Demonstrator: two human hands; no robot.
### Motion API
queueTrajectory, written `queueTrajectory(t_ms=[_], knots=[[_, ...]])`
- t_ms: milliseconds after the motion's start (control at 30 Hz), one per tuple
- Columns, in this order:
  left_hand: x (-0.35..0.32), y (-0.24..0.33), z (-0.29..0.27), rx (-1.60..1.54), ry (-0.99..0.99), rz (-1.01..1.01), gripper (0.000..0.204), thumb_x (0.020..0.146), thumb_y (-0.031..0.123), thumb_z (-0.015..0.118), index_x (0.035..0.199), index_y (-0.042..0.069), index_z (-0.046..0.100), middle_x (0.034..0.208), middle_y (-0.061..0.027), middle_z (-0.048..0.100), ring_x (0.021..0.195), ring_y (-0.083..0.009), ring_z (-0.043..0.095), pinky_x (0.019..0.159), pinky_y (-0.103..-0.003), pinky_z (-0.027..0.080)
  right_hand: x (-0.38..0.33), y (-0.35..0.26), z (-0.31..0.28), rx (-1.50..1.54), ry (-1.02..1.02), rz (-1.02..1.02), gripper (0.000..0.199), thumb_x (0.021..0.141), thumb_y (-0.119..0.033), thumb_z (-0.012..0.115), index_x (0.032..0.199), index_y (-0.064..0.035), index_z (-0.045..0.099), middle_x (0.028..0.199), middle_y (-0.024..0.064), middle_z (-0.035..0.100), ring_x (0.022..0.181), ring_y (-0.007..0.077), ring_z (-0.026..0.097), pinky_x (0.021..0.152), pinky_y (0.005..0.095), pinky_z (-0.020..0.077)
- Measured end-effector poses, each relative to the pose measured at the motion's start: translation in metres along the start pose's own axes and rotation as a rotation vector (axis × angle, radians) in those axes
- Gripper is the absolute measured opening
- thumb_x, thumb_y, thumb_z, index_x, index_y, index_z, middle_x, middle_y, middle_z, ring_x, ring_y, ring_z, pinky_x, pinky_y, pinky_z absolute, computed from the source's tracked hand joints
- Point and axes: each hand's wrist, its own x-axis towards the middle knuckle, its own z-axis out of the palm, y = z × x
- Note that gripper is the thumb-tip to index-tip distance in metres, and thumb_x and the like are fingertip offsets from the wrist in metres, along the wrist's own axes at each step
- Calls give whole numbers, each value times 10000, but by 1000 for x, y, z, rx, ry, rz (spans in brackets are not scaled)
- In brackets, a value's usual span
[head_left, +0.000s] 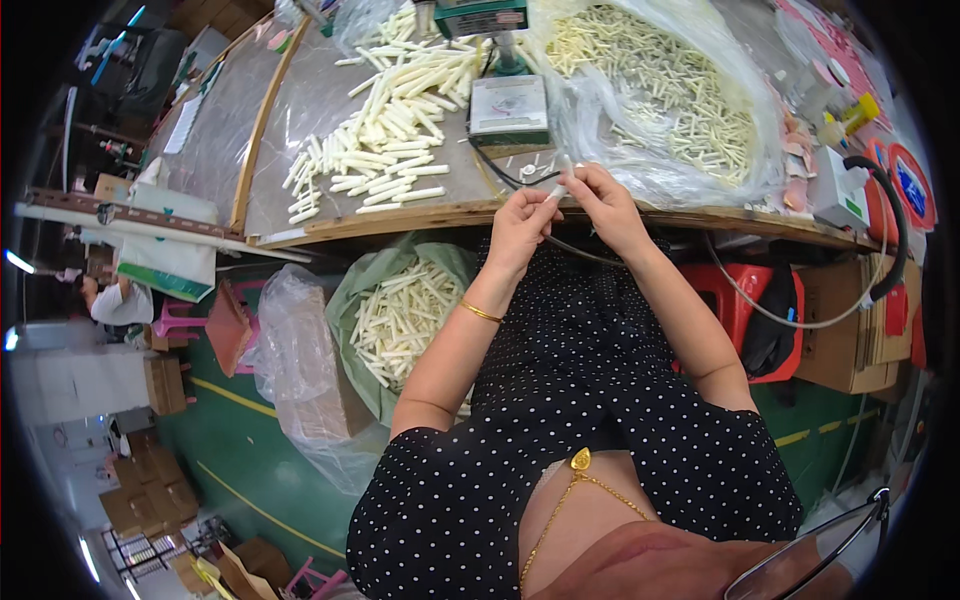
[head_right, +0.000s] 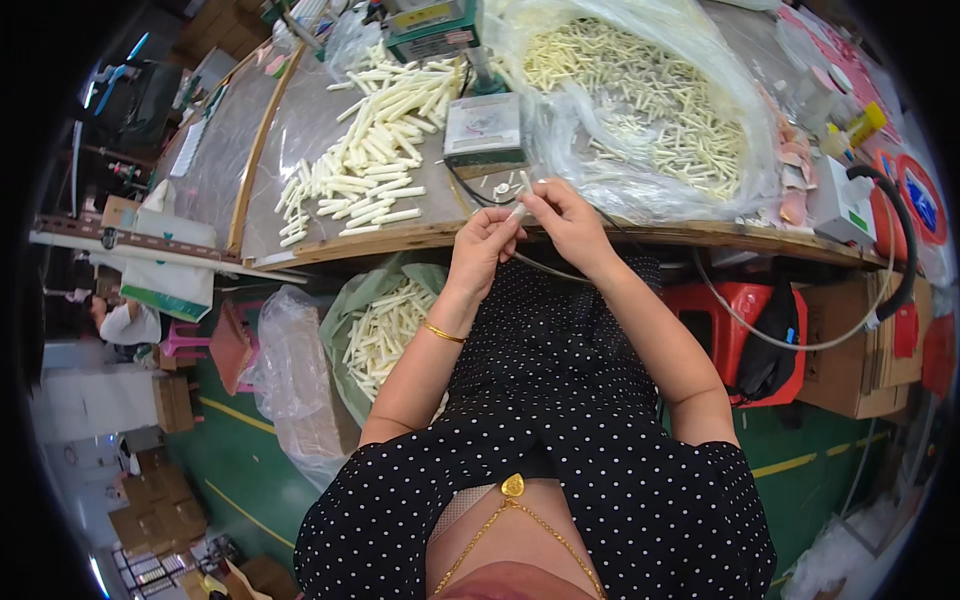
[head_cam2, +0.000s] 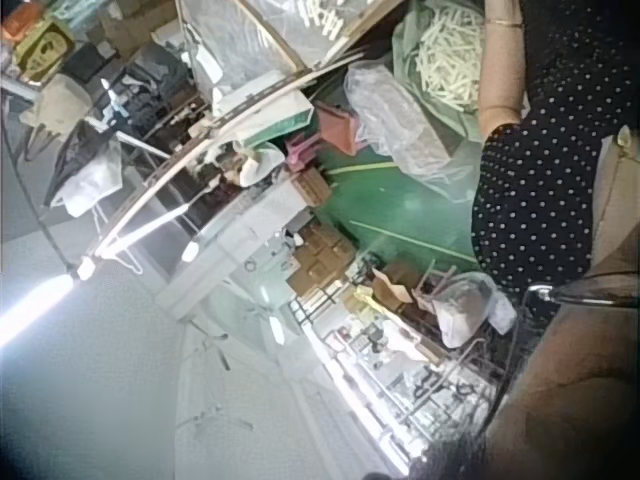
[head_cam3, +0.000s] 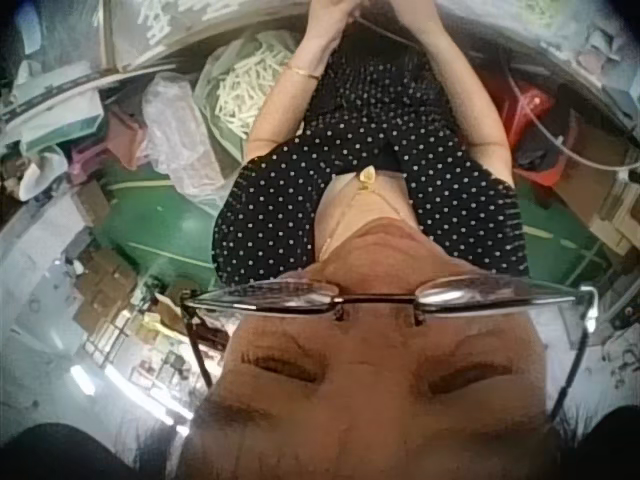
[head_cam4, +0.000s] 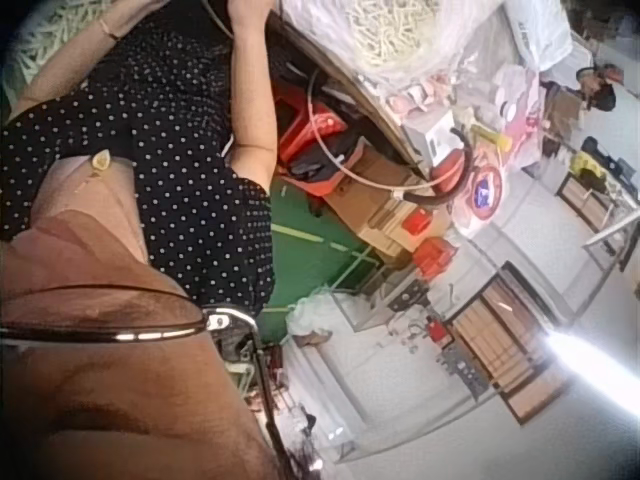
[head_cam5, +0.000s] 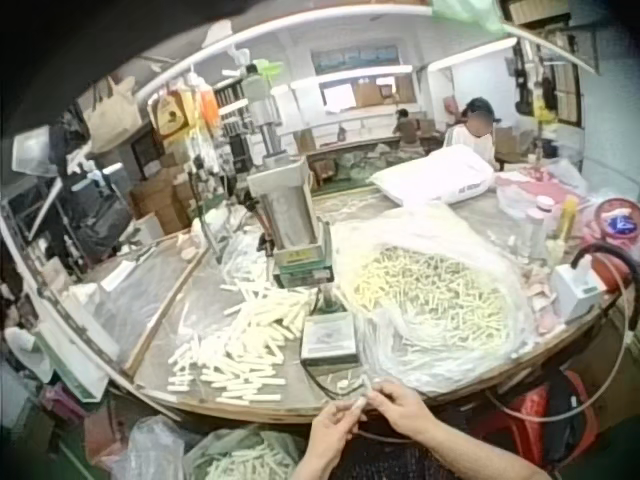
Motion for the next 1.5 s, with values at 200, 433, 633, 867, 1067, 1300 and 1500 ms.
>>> queueTrajectory(t_ms=[200,433,633,867,1067,1300,1500], knots=[[-7,2,-8,-53,254,291,113,813,32,635,913,1,594,804,-21,607,690,-52,529,617,-167,425,-8,1,9,0,-55,-34,190,869,-152,561,962,5,616,951,45,557,891,127,526,783,240,413],[-18,22,-11,198,110,141,125,826,27,605,910,-44,546,823,-109,635,647,-120,593,570,-205,484,-3,-20,-1,-87,-136,76,175,837,-129,588,943,7,621,796,63,612,722,95,537,654,249,443],[-12,5,-1,-8,106,262,267,860,14,522,1121,-28,481,927,-90,569,763,-125,568,605,-232,493,-1,2,13,315,-4,256,200,851,-155,594,948,17,623,817,40,634,673,86,563,635,207,459],[-15,11,10,777,11,922,243,839,35,587,1079,9,566,973,-72,604,958,-137,553,826,-273,444,-16,16,17,602,-13,364,196,877,-169,569,961,3,612,842,44,627,707,87,588,640,212,494],[-7,6,-4,300,-111,374,244,925,108,477,1145,5,493,803,0,530,680,-62,482,624,-188,403,-21,-9,-18,198,84,177,188,876,-117,556,1015,-1,603,772,29,597,660,70,548,604,211,470],[-11,12,-17,446,-187,302,289,913,120,498,1192,47,524,789,27,517,670,-46,438,613,-174,376,0,-24,-23,-352,-58,-207,100,856,-45,554,922,7,608,793,24,549,649,63,521,583,203,445],[-5,19,-18,579,-236,393,282,898,103,506,1172,48,546,816,-3,562,702,-73,484,666,-211,425,6,-34,-32,-526,-109,-401,101,812,-40,589,902,7,599,797,91,560,646,199,564,587,272,455]])
